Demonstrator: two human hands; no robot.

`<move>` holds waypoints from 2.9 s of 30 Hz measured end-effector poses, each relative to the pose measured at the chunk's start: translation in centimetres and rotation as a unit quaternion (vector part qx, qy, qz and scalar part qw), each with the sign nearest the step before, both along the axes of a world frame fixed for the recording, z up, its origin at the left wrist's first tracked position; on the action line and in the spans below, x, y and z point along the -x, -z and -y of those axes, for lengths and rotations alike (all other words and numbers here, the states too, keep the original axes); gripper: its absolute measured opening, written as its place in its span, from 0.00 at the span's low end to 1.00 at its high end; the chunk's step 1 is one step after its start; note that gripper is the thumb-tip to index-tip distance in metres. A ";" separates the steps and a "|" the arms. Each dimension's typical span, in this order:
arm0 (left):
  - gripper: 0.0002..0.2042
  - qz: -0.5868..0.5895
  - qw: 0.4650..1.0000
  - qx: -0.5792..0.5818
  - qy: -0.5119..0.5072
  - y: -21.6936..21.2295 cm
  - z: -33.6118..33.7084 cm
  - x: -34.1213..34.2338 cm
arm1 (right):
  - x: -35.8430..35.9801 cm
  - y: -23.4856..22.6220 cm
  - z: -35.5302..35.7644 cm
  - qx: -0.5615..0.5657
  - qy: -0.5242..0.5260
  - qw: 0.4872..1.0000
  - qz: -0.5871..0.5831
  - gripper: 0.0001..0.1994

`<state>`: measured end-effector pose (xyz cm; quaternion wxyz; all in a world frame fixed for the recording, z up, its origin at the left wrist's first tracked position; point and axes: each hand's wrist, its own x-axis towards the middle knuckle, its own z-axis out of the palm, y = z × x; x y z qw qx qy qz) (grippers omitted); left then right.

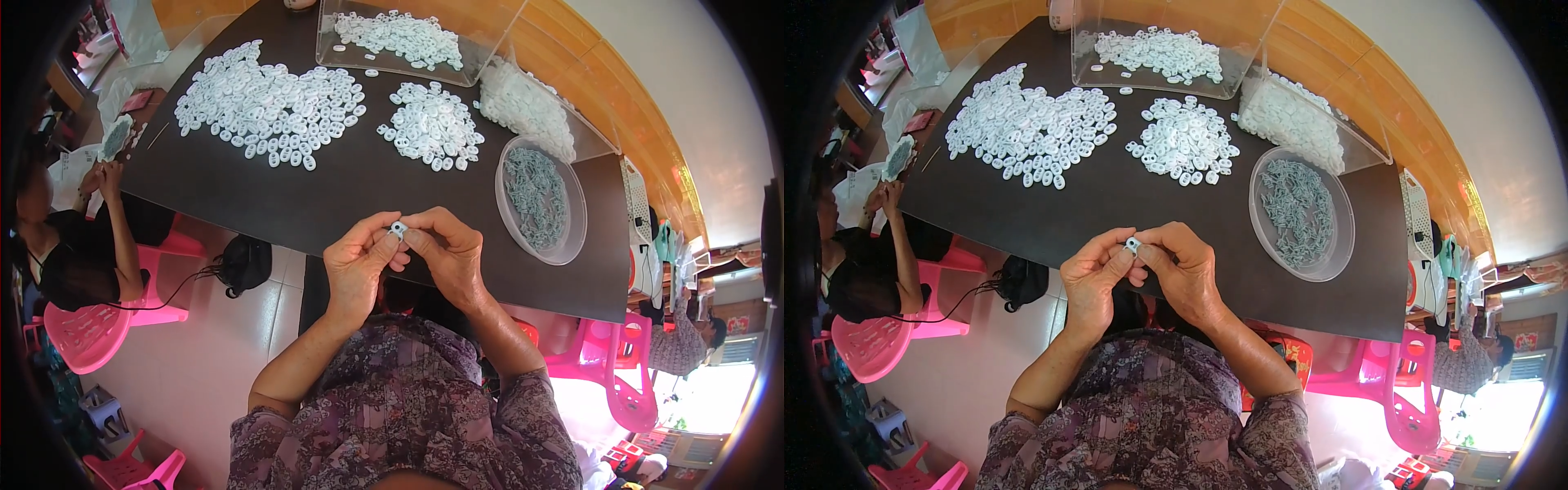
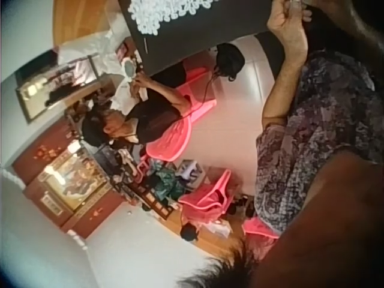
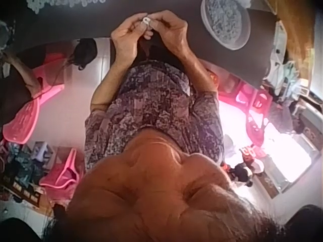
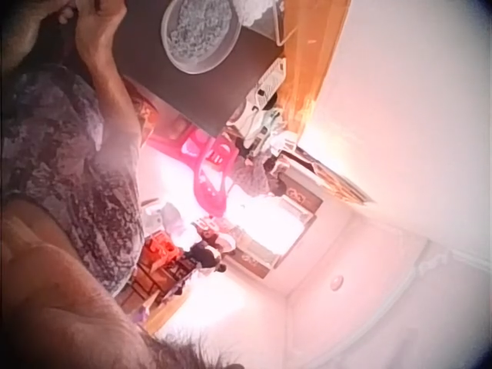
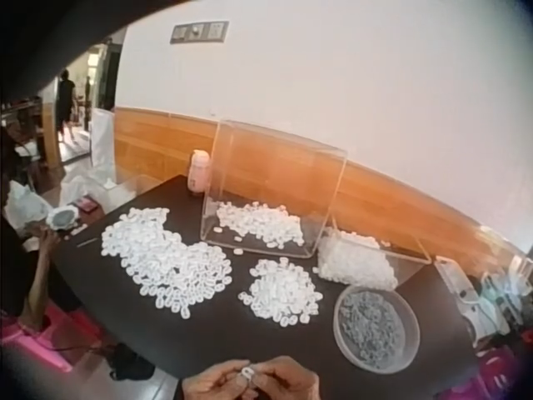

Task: Manually assembling small white plastic components by inserting metal pins into them.

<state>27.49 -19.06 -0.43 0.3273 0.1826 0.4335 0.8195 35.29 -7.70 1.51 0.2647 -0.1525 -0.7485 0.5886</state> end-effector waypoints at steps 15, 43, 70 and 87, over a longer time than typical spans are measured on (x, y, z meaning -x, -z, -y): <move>0.10 0.128 0.991 -0.012 -0.023 -2.1 0.6 -0.3 | 0.0 -1.6 0.6 -0.281 0.014 0.958 -0.048 0.17; 0.10 -0.116 0.982 -0.040 -0.142 -0.1 0.3 -1.7 | 0.5 -0.5 2.1 -0.307 0.066 0.938 -0.146 0.17; 0.12 -0.206 0.961 -0.055 -0.174 -0.6 0.5 -3.4 | 0.2 -0.4 3.6 -0.345 0.089 0.911 -0.207 0.12; 0.12 -0.368 0.910 0.161 -0.100 -2.1 -1.2 1.6 | -1.0 -3.6 -4.7 -0.445 0.147 0.869 -0.161 0.08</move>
